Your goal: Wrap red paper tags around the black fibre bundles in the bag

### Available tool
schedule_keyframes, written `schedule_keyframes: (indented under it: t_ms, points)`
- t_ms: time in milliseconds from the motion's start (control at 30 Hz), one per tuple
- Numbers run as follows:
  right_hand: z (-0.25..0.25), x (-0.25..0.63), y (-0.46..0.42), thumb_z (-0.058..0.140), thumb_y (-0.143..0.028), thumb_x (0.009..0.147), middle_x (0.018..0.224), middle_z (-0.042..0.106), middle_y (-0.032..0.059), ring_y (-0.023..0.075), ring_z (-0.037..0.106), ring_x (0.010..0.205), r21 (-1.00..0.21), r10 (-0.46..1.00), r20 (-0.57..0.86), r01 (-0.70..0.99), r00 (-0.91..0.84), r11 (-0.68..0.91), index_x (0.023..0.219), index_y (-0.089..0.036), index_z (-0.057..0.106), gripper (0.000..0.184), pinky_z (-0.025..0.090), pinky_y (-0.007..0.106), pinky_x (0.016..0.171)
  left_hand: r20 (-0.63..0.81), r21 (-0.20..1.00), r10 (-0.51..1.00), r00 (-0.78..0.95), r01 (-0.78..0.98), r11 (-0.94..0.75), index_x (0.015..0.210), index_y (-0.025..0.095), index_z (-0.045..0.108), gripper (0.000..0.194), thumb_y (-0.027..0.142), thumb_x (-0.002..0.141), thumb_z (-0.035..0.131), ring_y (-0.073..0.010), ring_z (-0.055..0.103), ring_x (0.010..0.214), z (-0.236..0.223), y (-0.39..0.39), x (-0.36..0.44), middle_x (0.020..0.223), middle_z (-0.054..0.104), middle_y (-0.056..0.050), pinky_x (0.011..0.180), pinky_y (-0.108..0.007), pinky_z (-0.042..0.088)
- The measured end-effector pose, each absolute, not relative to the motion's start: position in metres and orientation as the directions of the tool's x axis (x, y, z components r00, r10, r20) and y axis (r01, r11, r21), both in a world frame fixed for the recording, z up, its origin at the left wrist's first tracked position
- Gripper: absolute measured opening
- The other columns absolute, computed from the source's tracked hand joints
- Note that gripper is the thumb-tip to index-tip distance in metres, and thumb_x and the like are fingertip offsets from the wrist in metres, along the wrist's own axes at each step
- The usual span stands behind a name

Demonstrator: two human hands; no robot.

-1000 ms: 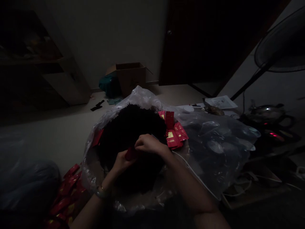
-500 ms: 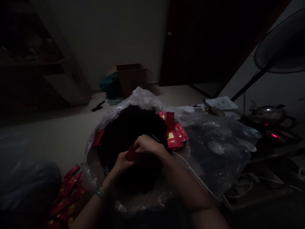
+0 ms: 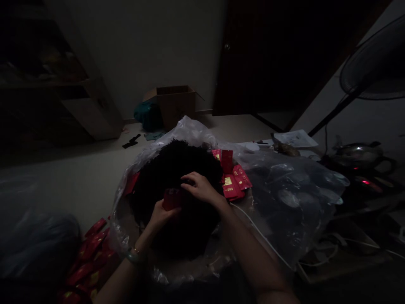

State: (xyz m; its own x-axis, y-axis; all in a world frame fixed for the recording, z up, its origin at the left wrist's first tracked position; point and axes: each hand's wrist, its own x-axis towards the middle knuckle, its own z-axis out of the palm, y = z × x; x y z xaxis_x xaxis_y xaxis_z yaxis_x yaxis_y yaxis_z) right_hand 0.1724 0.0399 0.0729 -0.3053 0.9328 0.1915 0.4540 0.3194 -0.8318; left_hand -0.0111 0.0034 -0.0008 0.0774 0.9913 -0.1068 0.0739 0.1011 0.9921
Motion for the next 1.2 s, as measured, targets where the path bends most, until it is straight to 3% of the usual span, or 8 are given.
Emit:
schedule_keyframes:
  t_ms: [100,233,367,433,533,867,1033,1200]
  points:
    - [0.067,0.161,0.029,0.067,-0.027,0.074,0.098,0.064,0.0048,0.0156,0.060,0.086,-0.830,0.888,0.217,0.402,-0.406,0.387,0.094,-0.020,0.069,0.021,0.047,0.026,0.073,-0.121,0.992,0.990,0.078,0.042,0.118,0.072,0.011,0.066,0.035,0.031,0.046,0.079,-0.0108,0.050,0.052,-0.002,0.003,-0.011,0.058,0.061,0.002,0.052,-0.022,0.042]
    - [0.055,0.147,0.025,0.066,-0.015,0.072,0.081,0.067,0.0026,0.0151,0.062,0.077,-0.849,0.930,0.136,0.444,-0.342,0.288,0.079,-0.017,0.069,0.008,0.047,0.027,0.072,-0.062,0.998,0.997,0.050,0.005,0.062,0.085,0.012,0.069,0.040,0.036,0.054,0.076,-0.0154,0.059,0.063,-0.003,0.004,-0.013,0.070,0.068,-0.002,0.061,-0.025,0.047]
    - [0.046,0.142,0.027,0.065,-0.014,0.069,0.080,0.068,0.0007,0.0141,0.061,0.074,-0.905,0.952,0.054,0.388,-0.300,0.174,0.093,-0.018,0.067,0.024,0.046,0.025,0.068,-0.024,0.999,1.000,-0.016,-0.047,0.023,0.086,0.013,0.070,0.034,0.042,0.068,0.066,-0.0193,0.063,0.075,0.001,0.005,-0.014,0.081,0.071,-0.006,0.070,-0.028,0.048]
    - [0.041,0.141,0.028,0.065,-0.016,0.068,0.080,0.068,0.0005,0.0139,0.061,0.072,-0.939,0.963,0.000,0.331,-0.268,0.092,0.102,-0.017,0.065,0.034,0.047,0.025,0.066,-0.051,0.996,0.998,-0.042,-0.074,0.048,0.084,0.013,0.070,0.033,0.041,0.066,0.069,-0.0195,0.064,0.076,0.003,0.005,-0.015,0.081,0.071,-0.006,0.071,-0.027,0.049]
    - [0.035,0.139,0.028,0.063,-0.023,0.071,0.081,0.070,0.0035,0.0170,0.063,0.075,-0.961,0.965,-0.055,0.276,-0.257,0.019,0.090,-0.015,0.069,0.022,0.048,0.028,0.070,-0.122,0.982,0.990,-0.077,-0.151,0.110,0.078,0.014,0.069,0.033,0.039,0.058,0.076,-0.0183,0.064,0.072,0.002,0.006,-0.016,0.076,0.071,-0.004,0.068,-0.026,0.049]
    - [0.023,0.139,0.029,0.064,-0.030,0.070,0.082,0.072,0.0047,0.0197,0.065,0.080,-0.968,0.974,-0.031,0.249,-0.224,0.026,0.082,-0.015,0.072,0.021,0.048,0.032,0.076,-0.345,0.841,0.937,-0.044,-0.457,0.288,0.066,0.016,0.058,0.041,0.036,0.042,0.083,-0.0102,0.057,0.050,0.000,0.012,-0.018,0.057,0.061,0.005,0.053,-0.021,0.045]
    - [0.016,0.135,0.028,0.068,-0.034,0.066,0.077,0.072,0.0053,0.0212,0.064,0.076,-0.969,0.976,-0.087,0.245,-0.200,-0.037,0.079,-0.012,0.072,0.026,0.048,0.032,0.071,-0.275,0.892,0.955,-0.112,-0.400,0.210,0.065,0.015,0.059,0.037,0.037,0.046,0.082,-0.0093,0.056,0.050,-0.001,0.011,-0.017,0.056,0.061,0.005,0.053,-0.021,0.045]
    - [0.019,0.137,0.028,0.063,-0.030,0.070,0.081,0.073,0.0060,0.0208,0.065,0.079,-0.971,0.988,-0.035,0.240,-0.152,0.003,0.082,-0.014,0.072,0.022,0.048,0.032,0.074,-0.182,0.966,0.979,-0.093,-0.203,0.160,0.082,0.014,0.069,0.036,0.036,0.056,0.078,-0.0148,0.062,0.067,0.001,0.008,-0.019,0.076,0.070,-0.003,0.063,-0.024,0.048]
